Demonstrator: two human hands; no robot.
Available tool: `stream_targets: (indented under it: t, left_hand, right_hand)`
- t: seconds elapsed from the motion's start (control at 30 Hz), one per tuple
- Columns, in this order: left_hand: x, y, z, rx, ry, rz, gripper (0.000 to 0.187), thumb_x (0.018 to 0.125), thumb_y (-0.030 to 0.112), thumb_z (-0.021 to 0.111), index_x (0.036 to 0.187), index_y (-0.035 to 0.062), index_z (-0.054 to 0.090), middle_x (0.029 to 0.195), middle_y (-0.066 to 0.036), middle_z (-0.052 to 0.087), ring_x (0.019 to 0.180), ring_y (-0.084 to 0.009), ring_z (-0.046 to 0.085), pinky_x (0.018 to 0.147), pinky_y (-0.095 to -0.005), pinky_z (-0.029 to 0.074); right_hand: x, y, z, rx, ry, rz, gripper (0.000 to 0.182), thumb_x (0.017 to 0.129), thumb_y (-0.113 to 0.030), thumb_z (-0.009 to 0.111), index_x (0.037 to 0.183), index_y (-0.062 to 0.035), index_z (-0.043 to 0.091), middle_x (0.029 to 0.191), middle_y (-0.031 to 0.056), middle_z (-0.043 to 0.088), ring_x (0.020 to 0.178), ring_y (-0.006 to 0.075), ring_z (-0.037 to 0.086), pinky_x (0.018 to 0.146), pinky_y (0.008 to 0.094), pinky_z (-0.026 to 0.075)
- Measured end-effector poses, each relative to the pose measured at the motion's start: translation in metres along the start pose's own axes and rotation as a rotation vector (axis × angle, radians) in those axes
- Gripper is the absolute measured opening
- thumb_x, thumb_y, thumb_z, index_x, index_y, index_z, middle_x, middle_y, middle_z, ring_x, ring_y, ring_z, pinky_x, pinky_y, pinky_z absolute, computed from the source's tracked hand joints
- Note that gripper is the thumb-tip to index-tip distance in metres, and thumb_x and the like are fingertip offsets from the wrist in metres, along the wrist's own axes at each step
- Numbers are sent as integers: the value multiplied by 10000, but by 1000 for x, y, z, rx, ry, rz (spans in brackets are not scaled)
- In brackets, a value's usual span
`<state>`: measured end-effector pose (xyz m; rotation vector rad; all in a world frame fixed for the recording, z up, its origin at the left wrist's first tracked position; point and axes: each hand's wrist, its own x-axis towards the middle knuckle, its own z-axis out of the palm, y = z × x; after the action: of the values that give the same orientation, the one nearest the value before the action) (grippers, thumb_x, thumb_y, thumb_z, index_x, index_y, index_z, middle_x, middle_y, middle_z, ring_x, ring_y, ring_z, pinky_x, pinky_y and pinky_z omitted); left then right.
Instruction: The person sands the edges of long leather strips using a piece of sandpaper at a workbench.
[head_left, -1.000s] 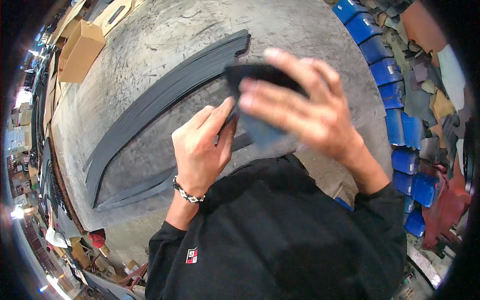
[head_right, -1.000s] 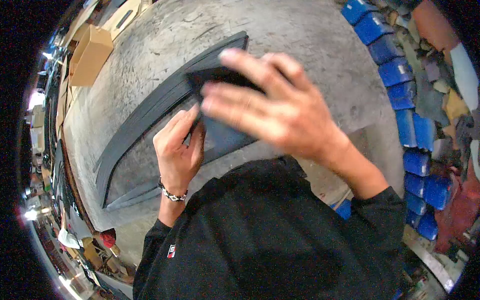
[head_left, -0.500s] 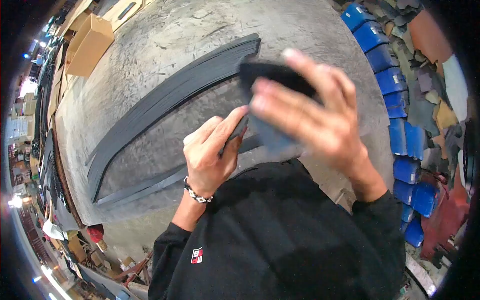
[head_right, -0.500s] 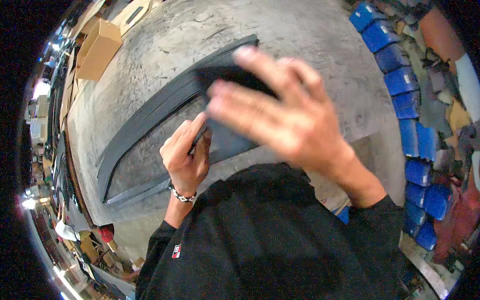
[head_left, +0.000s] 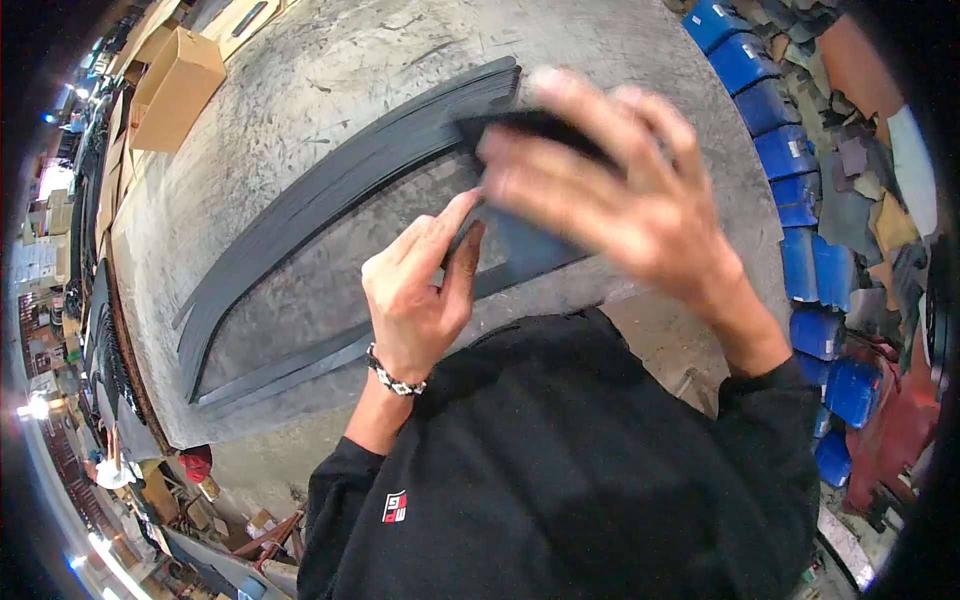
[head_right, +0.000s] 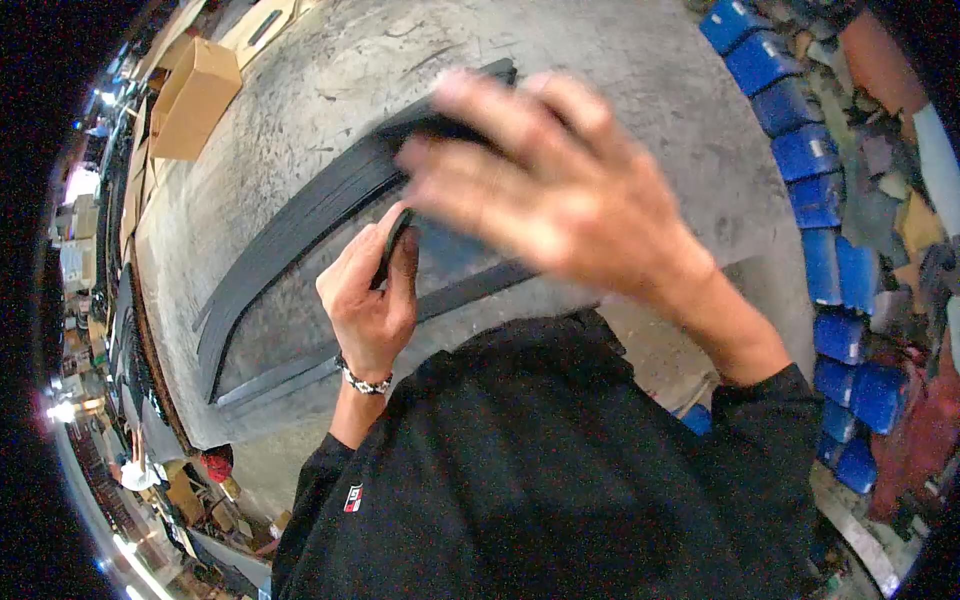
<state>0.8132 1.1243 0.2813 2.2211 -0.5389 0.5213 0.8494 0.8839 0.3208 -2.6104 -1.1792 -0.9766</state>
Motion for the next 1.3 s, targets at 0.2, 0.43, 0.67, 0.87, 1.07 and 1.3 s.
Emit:
stream_targets:
  t: [0.2,0.43,0.67,0.87,1.07,1.3]
  left_hand:
    - [3,-1,4,-131,45,27,328,925,3,775,1252,27,765,772,-117,664,613,-234,634,592,-328,495]
    - [2,4,-6,-447,-58,-291,219,1024,127,749,1208,23,808,786,-9,720,612,-18,515,540,-222,364]
    - [-2,-3,-3,-603,-44,-335,225,1034,142,744,1222,38,812,695,55,607,575,-3,396,518,-228,276]
    - [5,-3,-3,-331,-61,-122,305,957,46,768,1262,37,783,752,-50,605,598,-126,498,541,-281,371]
    - [-5,-11,7,-89,-7,117,349,768,-70,719,1110,-2,732,934,-166,684,751,-350,700,654,-419,558]
    - [-1,6,5,-20,-73,-5,510,810,-67,774,1303,64,744,842,-136,603,650,-295,589,608,-395,502]
  right_hand:
    - [7,-3,-15,3,2,-3,354,957,-262,669,1288,-275,791,1397,-94,748,1436,230,579,1138,415,408]
    - [-19,18,13,904,310,848,302,997,-117,714,1293,-83,762,1401,117,724,1220,245,696,998,355,549]
    - [-60,2,22,2143,519,1166,503,1051,-179,684,1489,38,566,1379,250,697,1154,259,737,986,389,601]
    - [-43,-13,14,882,163,670,369,1043,-173,616,1387,-91,720,1501,115,675,1410,326,602,1198,484,425]
    - [-8,-29,-21,274,-5,39,393,920,-233,712,1306,-240,785,1394,-55,747,1455,287,574,1237,511,364]
    - [-17,24,11,-1,-45,55,419,943,-257,666,1352,-256,762,1458,-49,716,1462,259,566,1221,480,360]
